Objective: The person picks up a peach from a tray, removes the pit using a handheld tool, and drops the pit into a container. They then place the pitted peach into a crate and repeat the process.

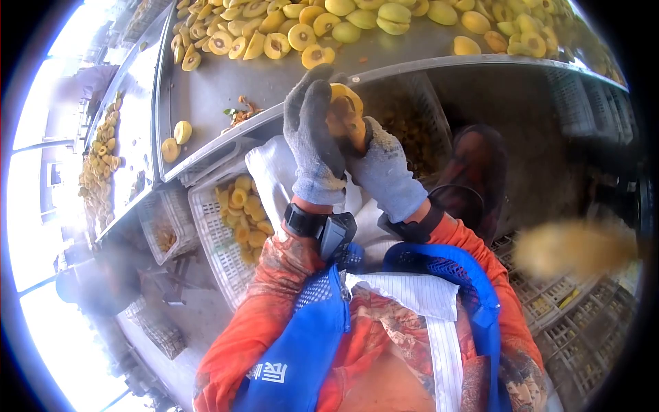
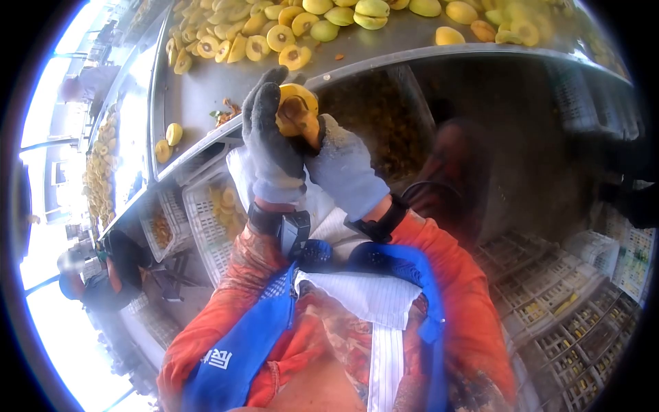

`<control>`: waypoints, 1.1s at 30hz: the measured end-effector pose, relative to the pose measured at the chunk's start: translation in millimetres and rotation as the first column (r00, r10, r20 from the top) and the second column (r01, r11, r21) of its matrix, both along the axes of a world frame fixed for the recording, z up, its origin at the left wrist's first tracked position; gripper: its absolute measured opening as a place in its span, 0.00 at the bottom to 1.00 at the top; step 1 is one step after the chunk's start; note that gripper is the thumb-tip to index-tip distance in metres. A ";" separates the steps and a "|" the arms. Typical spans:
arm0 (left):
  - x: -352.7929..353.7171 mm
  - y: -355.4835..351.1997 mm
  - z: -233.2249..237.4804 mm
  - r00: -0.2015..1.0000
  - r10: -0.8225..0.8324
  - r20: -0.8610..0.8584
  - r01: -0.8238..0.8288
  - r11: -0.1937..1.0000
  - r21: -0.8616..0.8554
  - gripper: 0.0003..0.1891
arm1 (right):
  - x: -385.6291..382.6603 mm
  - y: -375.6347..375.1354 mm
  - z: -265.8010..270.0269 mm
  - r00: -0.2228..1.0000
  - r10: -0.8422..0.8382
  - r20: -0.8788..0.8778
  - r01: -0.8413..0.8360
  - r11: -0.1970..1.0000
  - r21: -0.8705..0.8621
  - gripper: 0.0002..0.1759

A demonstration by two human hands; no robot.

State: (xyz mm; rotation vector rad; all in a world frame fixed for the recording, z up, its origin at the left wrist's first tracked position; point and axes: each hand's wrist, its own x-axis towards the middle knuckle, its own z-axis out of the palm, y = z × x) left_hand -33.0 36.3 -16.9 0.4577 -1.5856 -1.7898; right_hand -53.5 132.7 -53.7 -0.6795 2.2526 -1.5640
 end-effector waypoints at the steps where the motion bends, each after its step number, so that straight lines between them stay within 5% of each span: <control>1: 1.0 1.6 4.8 1.000 0.002 0.002 -0.002 1.000 0.005 0.17 | -1.5 1.3 7.3 0.996 0.045 0.082 -0.048 0.999 0.026 0.15; 2: 2.8 2.5 6.8 1.000 0.006 0.005 -0.006 1.000 0.010 0.16 | -3.0 2.9 16.3 0.982 0.090 0.165 -0.099 0.994 0.048 0.14; 3: 5.4 1.6 6.6 0.998 0.044 0.033 -0.038 0.984 -0.172 0.16 | -3.3 3.7 20.6 0.959 0.131 0.250 -0.152 0.986 0.066 0.14; 4: 9.1 -0.7 5.6 0.995 0.086 0.057 -0.060 0.935 -0.348 0.15 | -2.0 3.5 10.8 0.988 0.135 0.081 -0.137 0.990 0.026 0.13; 6: 14.1 -5.1 1.9 0.988 0.101 0.116 -0.042 0.905 -0.424 0.15 | -0.3 2.8 -9.1 0.960 0.107 -0.258 -0.126 0.990 -0.059 0.12; 8: 15.3 -7.6 3.2 0.982 0.032 0.185 0.012 0.972 -0.233 0.14 | -0.7 8.4 -10.1 0.966 0.259 0.018 -0.256 0.961 -0.100 0.11; 12: 19.7 -3.4 20.1 0.954 0.036 0.299 0.099 0.899 -0.426 0.13 | -3.7 21.0 29.1 0.680 0.403 0.612 -0.350 0.912 -0.212 0.09; 14: 19.1 -17.8 5.8 0.959 0.029 0.282 0.156 0.776 -0.611 0.13 | -13.7 29.7 44.3 0.527 0.482 0.700 -0.410 0.865 -0.288 0.09; 18: 20.6 -19.2 15.9 0.901 -0.149 0.408 0.321 0.862 -0.392 0.12 | -13.5 38.8 28.8 0.272 0.576 0.771 -0.323 0.809 -0.490 0.10; 20: 22.5 -17.2 19.1 0.873 -0.204 0.443 0.345 0.901 -0.265 0.12 | -10.6 39.0 25.9 0.256 0.568 0.782 -0.313 0.814 -0.489 0.10; 26: 30.4 -11.6 8.7 0.918 -0.024 0.396 0.250 0.809 -0.531 0.10 | -1.3 35.0 22.4 0.249 0.559 0.791 -0.320 0.819 -0.477 0.11; 29: 29.1 -3.7 21.6 0.903 -0.156 0.399 0.203 0.976 -0.078 0.12 | -2.5 32.6 14.7 0.195 0.618 0.762 -0.309 0.776 -0.550 0.09; 32: 27.4 -10.6 23.9 0.854 -0.037 0.519 0.366 0.751 -0.550 0.14 | -5.3 35.0 15.6 0.031 0.682 0.731 -0.186 0.722 -0.666 0.07; 33: 27.0 -12.9 20.7 0.895 -0.063 0.441 0.283 0.845 -0.453 0.15 | -6.5 36.4 17.8 -0.042 0.703 0.710 -0.126 0.701 -0.702 0.07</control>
